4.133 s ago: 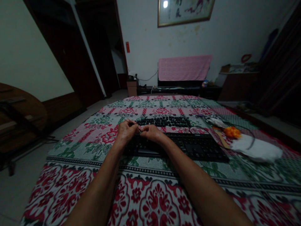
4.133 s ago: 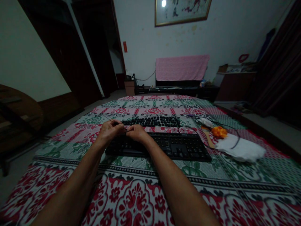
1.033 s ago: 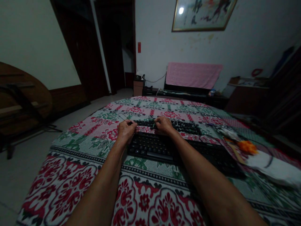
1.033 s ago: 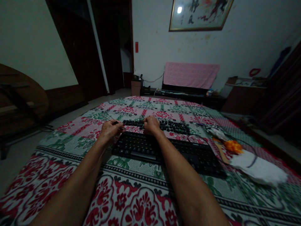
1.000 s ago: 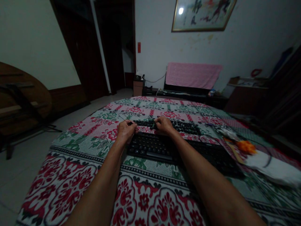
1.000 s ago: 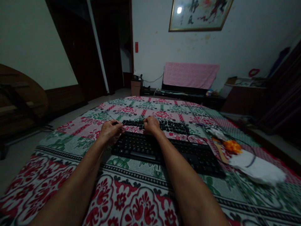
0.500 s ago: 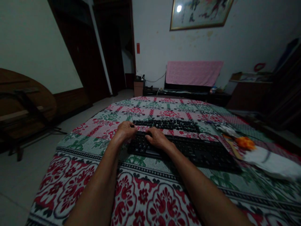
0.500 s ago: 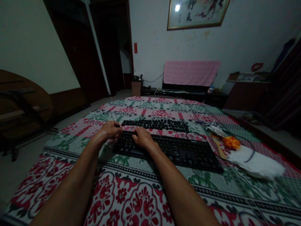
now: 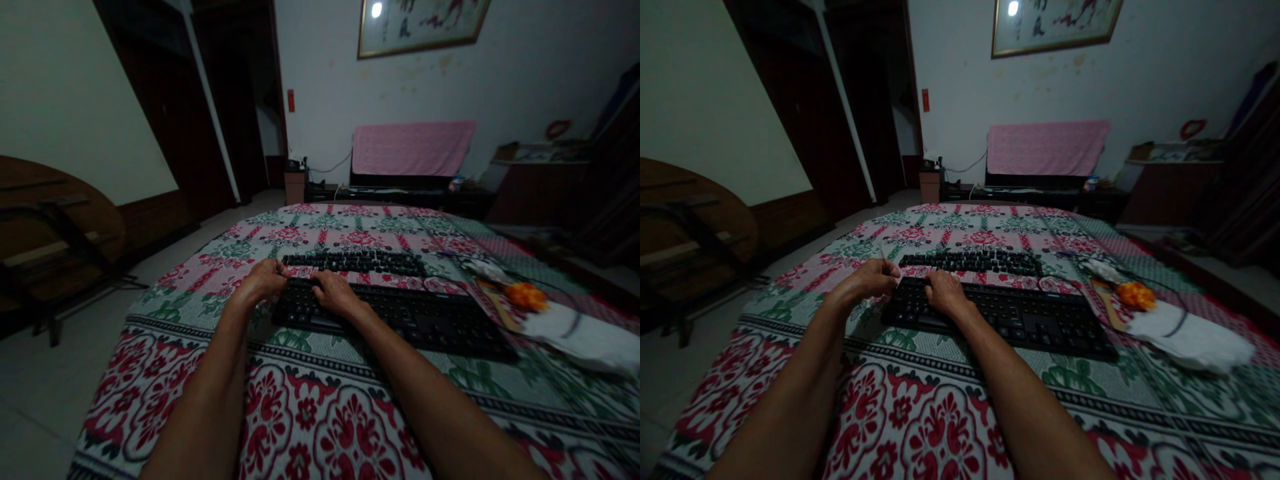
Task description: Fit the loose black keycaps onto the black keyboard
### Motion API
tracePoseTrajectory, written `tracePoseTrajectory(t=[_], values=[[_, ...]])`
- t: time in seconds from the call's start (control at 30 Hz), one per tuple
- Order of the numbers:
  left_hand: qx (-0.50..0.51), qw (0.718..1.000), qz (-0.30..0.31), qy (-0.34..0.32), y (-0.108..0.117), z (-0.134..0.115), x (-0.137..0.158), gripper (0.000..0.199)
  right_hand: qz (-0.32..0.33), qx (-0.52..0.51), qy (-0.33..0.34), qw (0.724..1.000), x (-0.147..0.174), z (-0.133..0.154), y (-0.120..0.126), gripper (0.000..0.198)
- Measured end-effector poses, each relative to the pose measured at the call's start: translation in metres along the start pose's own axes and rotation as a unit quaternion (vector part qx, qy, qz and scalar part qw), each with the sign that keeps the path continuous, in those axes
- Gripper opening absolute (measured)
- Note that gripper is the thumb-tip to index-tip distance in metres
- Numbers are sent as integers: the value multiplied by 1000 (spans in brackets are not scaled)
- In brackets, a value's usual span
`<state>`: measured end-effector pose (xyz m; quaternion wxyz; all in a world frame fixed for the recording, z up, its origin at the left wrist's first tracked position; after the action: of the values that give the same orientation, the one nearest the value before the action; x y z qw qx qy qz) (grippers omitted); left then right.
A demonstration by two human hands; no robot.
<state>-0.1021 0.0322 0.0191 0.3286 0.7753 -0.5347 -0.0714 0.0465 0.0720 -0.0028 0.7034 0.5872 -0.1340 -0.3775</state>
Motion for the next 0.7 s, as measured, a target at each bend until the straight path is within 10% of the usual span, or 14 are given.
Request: tracePoseTrajectory(t=[0.23,0.7], values=[[33,994,105,-15,-8,-7,18,26,-2,0,4,1000,1,0,1,31],[1,992,86,-97,-5,-8,4,13,45,-74,23,996,4,12,3,51]])
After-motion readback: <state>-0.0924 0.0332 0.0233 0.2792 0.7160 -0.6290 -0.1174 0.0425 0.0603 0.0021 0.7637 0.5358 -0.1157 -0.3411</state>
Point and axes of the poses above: each hand's wrist, its own x-axis away from the middle knuckle, its own y-axis out of the back of the hand, z = x × y, the point moved 9 cm from there along -x, towards the middle knuckle, and after that the axes turned 7 degrees about y, right-handed, at the moved point
